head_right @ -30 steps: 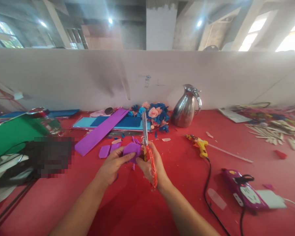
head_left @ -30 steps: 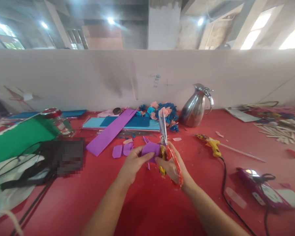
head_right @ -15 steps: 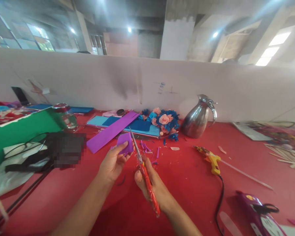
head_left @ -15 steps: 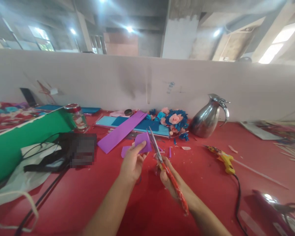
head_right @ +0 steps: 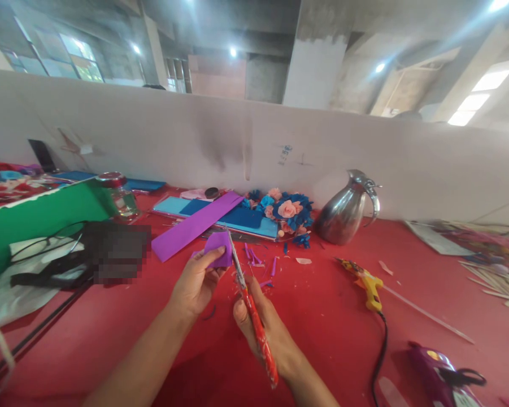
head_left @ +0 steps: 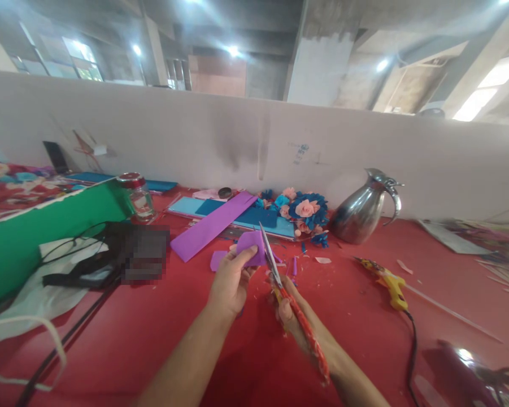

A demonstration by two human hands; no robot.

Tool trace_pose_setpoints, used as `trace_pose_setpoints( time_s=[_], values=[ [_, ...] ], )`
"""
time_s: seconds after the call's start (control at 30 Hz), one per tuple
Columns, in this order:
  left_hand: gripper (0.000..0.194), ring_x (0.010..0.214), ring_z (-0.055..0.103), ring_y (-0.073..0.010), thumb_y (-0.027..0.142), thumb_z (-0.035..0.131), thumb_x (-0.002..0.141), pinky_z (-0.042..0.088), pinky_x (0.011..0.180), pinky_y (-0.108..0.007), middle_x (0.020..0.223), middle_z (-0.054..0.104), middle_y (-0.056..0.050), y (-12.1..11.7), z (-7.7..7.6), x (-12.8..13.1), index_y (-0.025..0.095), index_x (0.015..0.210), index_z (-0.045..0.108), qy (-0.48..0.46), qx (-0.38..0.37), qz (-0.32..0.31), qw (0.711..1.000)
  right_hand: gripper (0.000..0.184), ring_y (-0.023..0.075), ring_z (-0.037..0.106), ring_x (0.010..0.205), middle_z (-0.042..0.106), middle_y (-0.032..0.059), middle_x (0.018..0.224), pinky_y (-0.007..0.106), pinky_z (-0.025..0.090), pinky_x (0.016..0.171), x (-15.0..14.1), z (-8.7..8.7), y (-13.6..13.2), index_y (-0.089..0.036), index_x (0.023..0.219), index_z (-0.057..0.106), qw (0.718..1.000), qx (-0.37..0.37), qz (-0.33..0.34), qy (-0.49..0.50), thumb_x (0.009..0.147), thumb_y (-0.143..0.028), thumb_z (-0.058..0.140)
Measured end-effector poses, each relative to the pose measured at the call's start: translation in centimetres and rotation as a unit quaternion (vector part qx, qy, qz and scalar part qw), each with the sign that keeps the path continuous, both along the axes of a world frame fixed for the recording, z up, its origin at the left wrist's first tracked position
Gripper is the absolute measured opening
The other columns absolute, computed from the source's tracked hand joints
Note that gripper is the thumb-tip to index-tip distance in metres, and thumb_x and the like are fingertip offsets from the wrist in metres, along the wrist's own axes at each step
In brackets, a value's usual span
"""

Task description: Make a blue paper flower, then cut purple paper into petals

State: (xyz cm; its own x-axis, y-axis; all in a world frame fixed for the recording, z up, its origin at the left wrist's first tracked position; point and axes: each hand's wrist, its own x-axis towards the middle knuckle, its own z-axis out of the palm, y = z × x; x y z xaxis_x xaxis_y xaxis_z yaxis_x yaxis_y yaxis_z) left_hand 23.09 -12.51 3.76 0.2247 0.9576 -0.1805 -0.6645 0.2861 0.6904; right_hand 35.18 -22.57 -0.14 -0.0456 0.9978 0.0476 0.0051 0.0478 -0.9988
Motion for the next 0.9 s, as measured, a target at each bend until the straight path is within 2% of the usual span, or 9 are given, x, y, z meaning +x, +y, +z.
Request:
trace_pose_setpoints(
  time_s=[0.17, 0.47, 0.57, 0.9],
  values=[
    [0.018, 0.063, 0.062, -0.0107, 0.021, 0.080, 0.058, 0.047, 0.067, -0.024, 0.065, 0.067, 0.001, -0.1, -0.5, 0.1, 0.015, 0.070, 0.068, 0.028, 0.058, 0.006, 0.998, 0.048, 0.0154, 0.042, 0.071, 0.048, 0.0005, 0.082, 0.026, 0.037, 0.064, -0.3, 0.4, -0.1, -0.023, 0.125, 0.046, 0.995, 0.041, -0.025, -0.089, 0.089, -0.054, 0.048],
    [0.018, 0.053, 0.051, -0.0070, 0.022, 0.079, 0.056, 0.037, 0.053, -0.020, 0.056, 0.059, 0.004, -0.4, 0.0, 0.0, 0.014, 0.059, 0.063, 0.071, 0.050, 0.029, 0.996, 0.035, 0.0134, 0.037, 0.064, 0.047, -0.0015, 0.074, 0.023, 0.031, 0.055, -0.4, -0.1, 0.0, -0.022, 0.106, 0.053, 0.987, 0.046, -0.067, -0.139, 0.089, -0.052, 0.049],
    [0.019, 0.053, 0.051, -0.0071, 0.022, 0.079, 0.055, 0.037, 0.053, -0.020, 0.055, 0.059, 0.004, -0.3, -0.1, -0.1, 0.015, 0.058, 0.062, 0.067, 0.045, 0.025, 0.996, 0.033, 0.0122, 0.035, 0.062, 0.046, -0.0019, 0.073, 0.023, 0.030, 0.055, -0.5, -0.3, 0.3, -0.021, 0.097, 0.053, 0.988, 0.045, -0.069, -0.129, 0.088, -0.052, 0.050],
    [0.019, 0.057, 0.056, -0.0079, 0.018, 0.081, 0.052, 0.043, 0.057, -0.020, 0.060, 0.064, 0.003, 0.6, -0.5, -0.6, 0.015, 0.065, 0.067, 0.049, 0.020, 0.008, 0.999, 0.033, 0.0100, 0.029, 0.057, 0.038, -0.0038, 0.067, 0.022, 0.024, 0.050, -0.5, -1.2, 0.6, -0.020, 0.088, 0.052, 0.992, 0.034, -0.087, -0.086, 0.086, -0.053, 0.054]
  ],
)
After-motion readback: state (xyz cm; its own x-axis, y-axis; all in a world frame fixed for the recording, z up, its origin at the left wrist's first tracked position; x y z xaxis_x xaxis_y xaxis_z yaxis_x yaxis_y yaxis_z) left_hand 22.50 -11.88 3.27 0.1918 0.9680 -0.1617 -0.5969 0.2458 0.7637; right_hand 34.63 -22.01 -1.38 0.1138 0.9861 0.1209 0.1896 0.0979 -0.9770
